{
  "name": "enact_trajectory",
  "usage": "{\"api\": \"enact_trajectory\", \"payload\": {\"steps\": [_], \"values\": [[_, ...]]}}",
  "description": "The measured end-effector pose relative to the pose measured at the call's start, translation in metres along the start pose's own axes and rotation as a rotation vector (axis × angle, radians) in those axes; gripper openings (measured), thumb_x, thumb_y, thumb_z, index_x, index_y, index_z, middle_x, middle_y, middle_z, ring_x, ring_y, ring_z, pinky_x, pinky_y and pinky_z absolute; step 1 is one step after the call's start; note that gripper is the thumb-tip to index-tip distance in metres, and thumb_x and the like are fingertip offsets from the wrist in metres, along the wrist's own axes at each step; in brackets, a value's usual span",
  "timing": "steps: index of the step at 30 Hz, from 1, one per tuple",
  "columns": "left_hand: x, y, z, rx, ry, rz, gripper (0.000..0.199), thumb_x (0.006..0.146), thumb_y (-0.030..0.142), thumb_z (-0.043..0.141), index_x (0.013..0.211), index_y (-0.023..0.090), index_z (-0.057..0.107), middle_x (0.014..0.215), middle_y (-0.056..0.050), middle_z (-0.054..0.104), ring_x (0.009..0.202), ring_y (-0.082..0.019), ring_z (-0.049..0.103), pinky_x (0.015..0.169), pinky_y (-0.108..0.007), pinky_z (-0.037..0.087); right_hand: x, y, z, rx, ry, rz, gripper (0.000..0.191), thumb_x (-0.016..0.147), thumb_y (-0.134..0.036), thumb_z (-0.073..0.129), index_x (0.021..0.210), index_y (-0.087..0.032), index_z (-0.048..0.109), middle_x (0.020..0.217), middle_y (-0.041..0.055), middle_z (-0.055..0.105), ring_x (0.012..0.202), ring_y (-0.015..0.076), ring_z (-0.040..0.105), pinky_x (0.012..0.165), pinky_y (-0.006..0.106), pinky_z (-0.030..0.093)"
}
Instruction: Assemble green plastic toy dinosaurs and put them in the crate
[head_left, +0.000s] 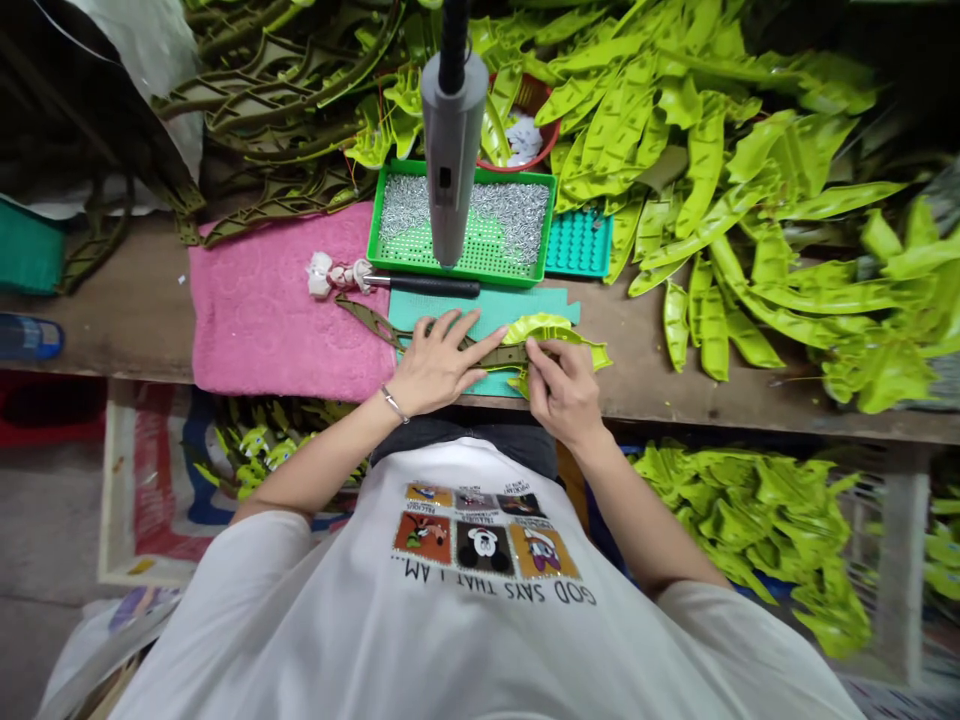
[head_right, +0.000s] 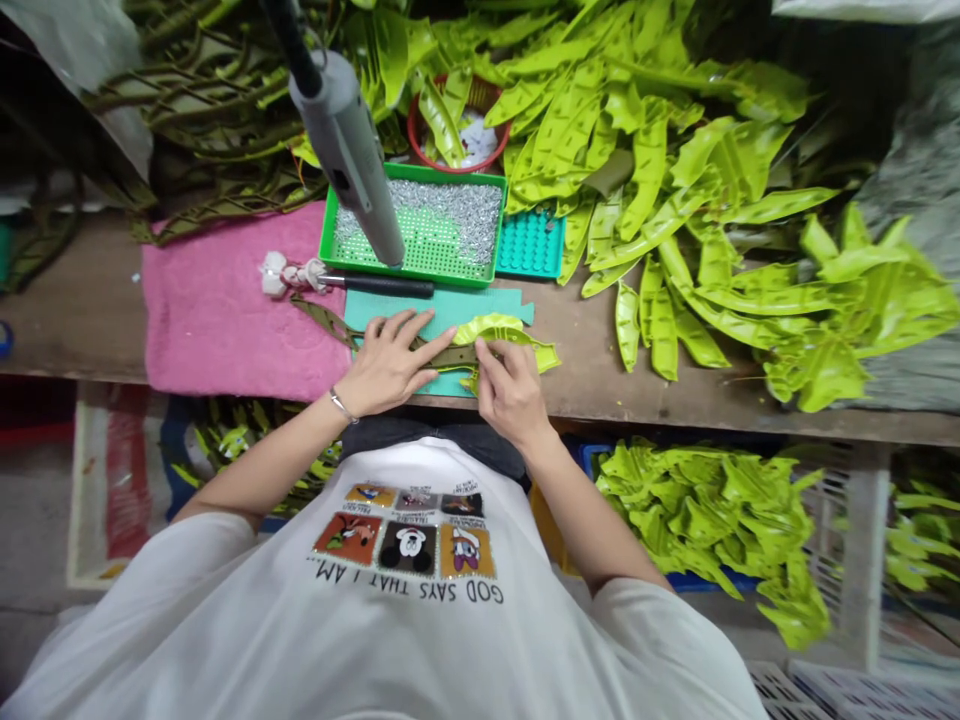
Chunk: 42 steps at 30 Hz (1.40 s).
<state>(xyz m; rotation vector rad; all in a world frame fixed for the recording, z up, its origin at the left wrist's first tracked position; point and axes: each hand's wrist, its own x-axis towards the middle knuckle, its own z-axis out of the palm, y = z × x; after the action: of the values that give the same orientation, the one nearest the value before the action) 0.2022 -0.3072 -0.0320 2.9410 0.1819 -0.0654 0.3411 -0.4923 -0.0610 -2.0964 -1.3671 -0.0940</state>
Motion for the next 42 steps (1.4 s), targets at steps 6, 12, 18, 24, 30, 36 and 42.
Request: {"api": "enact_trajectory", "payload": {"steps": [6, 12, 18, 24, 30, 36, 42], "values": [[0.006, 0.007, 0.006, 0.021, 0.002, 0.000, 0.062, 0.100, 0.049, 0.049, 0.157, 0.030, 0.032, 0.161, -0.017, 0.035, 0.147, -0.038, 0.033, 0.111, -0.059, 0.030, -0.005, 0.001, 0.007, -0.054, 0.054, -0.011, 0.031, 0.093, -0.026, 0.054, 0.120, -0.021, 0.068, 0.117, 0.0142, 0.070, 0.107, 0.0279, 0.063, 0.096, 0.052, 0.054], [-0.003, -0.002, 0.005, -0.044, 0.005, 0.056, 0.057, 0.100, 0.043, 0.052, 0.151, 0.021, 0.043, 0.135, -0.017, 0.059, 0.124, -0.029, 0.054, 0.106, -0.048, 0.040, 0.001, 0.003, -0.004, 0.043, 0.056, -0.111, 0.037, 0.094, -0.026, 0.057, 0.130, -0.024, 0.063, 0.136, 0.0148, 0.062, 0.121, 0.0309, 0.061, 0.098, 0.054, 0.055], [-0.087, -0.049, -0.040, 0.078, 0.248, -0.180, 0.047, 0.102, 0.042, 0.044, 0.141, 0.019, 0.053, 0.114, -0.014, 0.065, 0.097, -0.025, 0.062, 0.080, -0.038, 0.051, 0.015, 0.005, -0.032, 0.067, 0.329, -0.111, 0.052, 0.095, -0.025, 0.054, 0.147, -0.031, 0.051, 0.138, 0.0128, 0.060, 0.122, 0.0319, 0.062, 0.099, 0.051, 0.055], [-0.084, -0.095, -0.105, 0.258, 0.400, -0.265, 0.040, 0.103, 0.039, 0.044, 0.135, 0.020, 0.059, 0.092, -0.009, 0.064, 0.079, -0.020, 0.061, 0.071, -0.031, 0.048, 0.015, 0.001, -0.020, 0.098, 0.296, -0.039, 0.046, 0.093, -0.021, 0.058, 0.138, -0.029, 0.059, 0.127, 0.0135, 0.064, 0.112, 0.0286, 0.066, 0.092, 0.048, 0.059], [-0.046, -0.115, -0.088, 0.028, 0.170, -0.114, 0.038, 0.100, 0.044, 0.050, 0.108, 0.015, 0.071, 0.090, -0.010, 0.065, 0.080, -0.020, 0.063, 0.072, -0.030, 0.052, -0.005, 0.005, -0.008, 0.107, 0.239, 0.030, 0.040, 0.093, -0.022, 0.059, 0.133, -0.028, 0.061, 0.123, 0.0125, 0.067, 0.110, 0.0278, 0.067, 0.089, 0.049, 0.060], [-0.109, -0.133, -0.178, -0.331, 0.178, -0.196, 0.030, 0.086, 0.053, 0.068, 0.086, 0.025, 0.078, 0.086, -0.004, 0.072, 0.079, -0.018, 0.065, 0.071, -0.029, 0.053, -0.007, 0.023, -0.002, 0.129, 0.271, 0.121, 0.029, 0.094, -0.028, 0.059, 0.121, -0.025, 0.068, 0.116, 0.0121, 0.069, 0.106, 0.0272, 0.069, 0.091, 0.050, 0.060], [-0.060, -0.176, -0.240, -0.207, 0.715, -0.403, 0.065, 0.067, 0.060, 0.083, 0.110, 0.012, 0.071, 0.087, 0.004, 0.069, 0.082, -0.012, 0.057, 0.089, -0.039, 0.051, 0.003, 0.011, 0.001, 0.156, 0.266, 0.093, 0.025, 0.095, -0.024, 0.057, 0.117, -0.023, 0.069, 0.113, 0.0117, 0.070, 0.102, 0.0252, 0.069, 0.087, 0.048, 0.061]]}}
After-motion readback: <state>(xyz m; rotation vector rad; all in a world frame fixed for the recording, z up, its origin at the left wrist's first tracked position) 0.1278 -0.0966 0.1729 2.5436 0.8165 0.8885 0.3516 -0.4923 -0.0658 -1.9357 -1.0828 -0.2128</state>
